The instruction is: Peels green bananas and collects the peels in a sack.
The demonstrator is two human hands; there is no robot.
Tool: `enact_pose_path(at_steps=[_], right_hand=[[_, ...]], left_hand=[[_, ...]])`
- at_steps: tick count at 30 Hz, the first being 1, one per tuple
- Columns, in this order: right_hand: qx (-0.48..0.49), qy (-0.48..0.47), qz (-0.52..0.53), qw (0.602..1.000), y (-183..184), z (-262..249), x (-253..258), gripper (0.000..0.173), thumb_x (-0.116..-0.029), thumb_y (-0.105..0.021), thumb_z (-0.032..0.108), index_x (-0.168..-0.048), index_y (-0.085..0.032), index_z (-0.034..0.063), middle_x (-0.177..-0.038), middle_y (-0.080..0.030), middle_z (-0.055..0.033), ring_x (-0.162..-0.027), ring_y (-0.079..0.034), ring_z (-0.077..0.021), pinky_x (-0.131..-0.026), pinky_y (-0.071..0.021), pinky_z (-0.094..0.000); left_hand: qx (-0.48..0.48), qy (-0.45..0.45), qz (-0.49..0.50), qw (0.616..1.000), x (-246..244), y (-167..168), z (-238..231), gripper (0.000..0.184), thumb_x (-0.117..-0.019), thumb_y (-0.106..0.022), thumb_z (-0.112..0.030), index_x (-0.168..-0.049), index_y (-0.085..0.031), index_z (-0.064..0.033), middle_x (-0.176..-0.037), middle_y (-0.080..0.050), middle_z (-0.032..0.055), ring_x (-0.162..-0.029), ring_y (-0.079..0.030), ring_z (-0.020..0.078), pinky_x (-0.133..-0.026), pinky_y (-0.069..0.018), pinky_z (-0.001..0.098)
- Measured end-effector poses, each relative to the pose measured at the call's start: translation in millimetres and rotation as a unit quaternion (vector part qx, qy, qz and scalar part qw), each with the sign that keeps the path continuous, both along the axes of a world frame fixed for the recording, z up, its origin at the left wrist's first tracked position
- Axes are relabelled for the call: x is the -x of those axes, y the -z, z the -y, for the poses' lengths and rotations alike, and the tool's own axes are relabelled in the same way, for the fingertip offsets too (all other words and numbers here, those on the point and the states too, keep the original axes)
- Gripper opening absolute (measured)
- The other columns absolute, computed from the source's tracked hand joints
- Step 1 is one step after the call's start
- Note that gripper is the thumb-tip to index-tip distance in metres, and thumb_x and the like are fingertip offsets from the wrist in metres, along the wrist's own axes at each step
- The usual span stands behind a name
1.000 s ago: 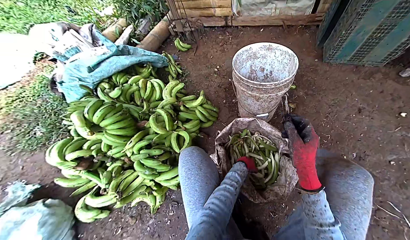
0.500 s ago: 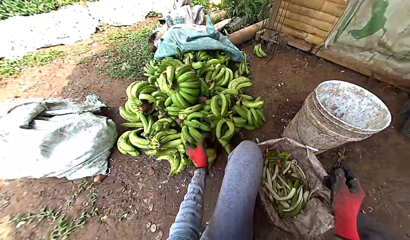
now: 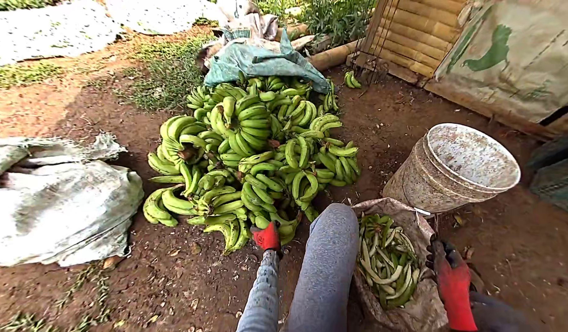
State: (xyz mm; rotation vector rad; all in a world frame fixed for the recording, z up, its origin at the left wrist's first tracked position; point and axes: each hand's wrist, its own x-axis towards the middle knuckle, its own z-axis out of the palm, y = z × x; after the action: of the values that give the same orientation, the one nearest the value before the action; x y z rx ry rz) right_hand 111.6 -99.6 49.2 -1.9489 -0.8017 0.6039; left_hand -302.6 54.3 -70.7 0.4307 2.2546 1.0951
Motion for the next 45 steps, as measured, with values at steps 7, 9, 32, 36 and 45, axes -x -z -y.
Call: enact_pose_path(at_steps=[7,9,32,36,45], right_hand=[[-0.072,-0.178,0.057,0.980,-26,3,40,0.045,-0.0999,-0.055,0.022,-0.136,-0.057,-0.0040,-0.113,-0.068,-0.0187,-0.093,-0.070,-0.0216,-0.082,-0.0599,-0.0410],[-0.095,-0.248,0.050,0.963,-34,2,58,0.041,-0.1015,-0.056,0.022,-0.135,-0.059,-0.0010,-0.109,-0.071,-0.0124,-0.088,-0.070,-0.0146,-0.080,-0.0596,-0.0344],[-0.103,-0.173,-0.326,0.924,-39,52,14,0.024,-0.1072,-0.048,0.029,-0.119,-0.053,0.0087,-0.065,-0.053,0.0046,-0.049,-0.048,-0.0037,-0.044,-0.0405,-0.0181],[-0.029,-0.099,-0.320,0.942,-27,45,22,0.028,-0.1105,-0.046,0.031,-0.116,-0.058,0.0062,-0.065,-0.054,0.0016,-0.047,-0.047,-0.0056,-0.042,-0.0393,-0.0203],[0.057,-0.154,-0.313,0.936,-22,45,16,0.027,-0.1101,-0.047,0.029,-0.125,-0.055,0.0078,-0.069,-0.053,0.0016,-0.050,-0.047,-0.0057,-0.044,-0.0388,-0.0205]], left_hand=[[-0.363,-0.013,0.283,0.888,-17,-85,45,0.013,-0.0979,-0.046,-0.014,-0.102,-0.054,-0.0060,-0.087,-0.060,0.0073,-0.078,-0.062,0.0186,-0.072,-0.0556,0.0424],[-0.466,0.034,0.358,0.809,-34,-121,36,0.012,-0.0969,-0.040,-0.012,-0.099,-0.052,-0.0125,-0.082,-0.063,0.0021,-0.077,-0.066,0.0165,-0.074,-0.0584,0.0419],[-0.272,0.472,0.286,0.788,-301,-154,35,0.073,-0.0819,-0.072,-0.007,-0.148,-0.041,-0.0038,-0.114,-0.064,0.0149,-0.092,-0.066,0.0175,-0.080,-0.0575,0.0338],[-0.289,0.484,0.269,0.781,-297,-141,41,0.078,-0.0777,-0.077,0.000,-0.147,-0.041,0.0000,-0.120,-0.063,0.0168,-0.099,-0.066,0.0171,-0.086,-0.0577,0.0320],[-0.189,0.448,0.322,0.812,-293,-117,29,0.056,-0.0796,-0.071,0.002,-0.132,-0.051,0.0033,-0.102,-0.065,0.0173,-0.085,-0.066,0.0215,-0.074,-0.0581,0.0369]])
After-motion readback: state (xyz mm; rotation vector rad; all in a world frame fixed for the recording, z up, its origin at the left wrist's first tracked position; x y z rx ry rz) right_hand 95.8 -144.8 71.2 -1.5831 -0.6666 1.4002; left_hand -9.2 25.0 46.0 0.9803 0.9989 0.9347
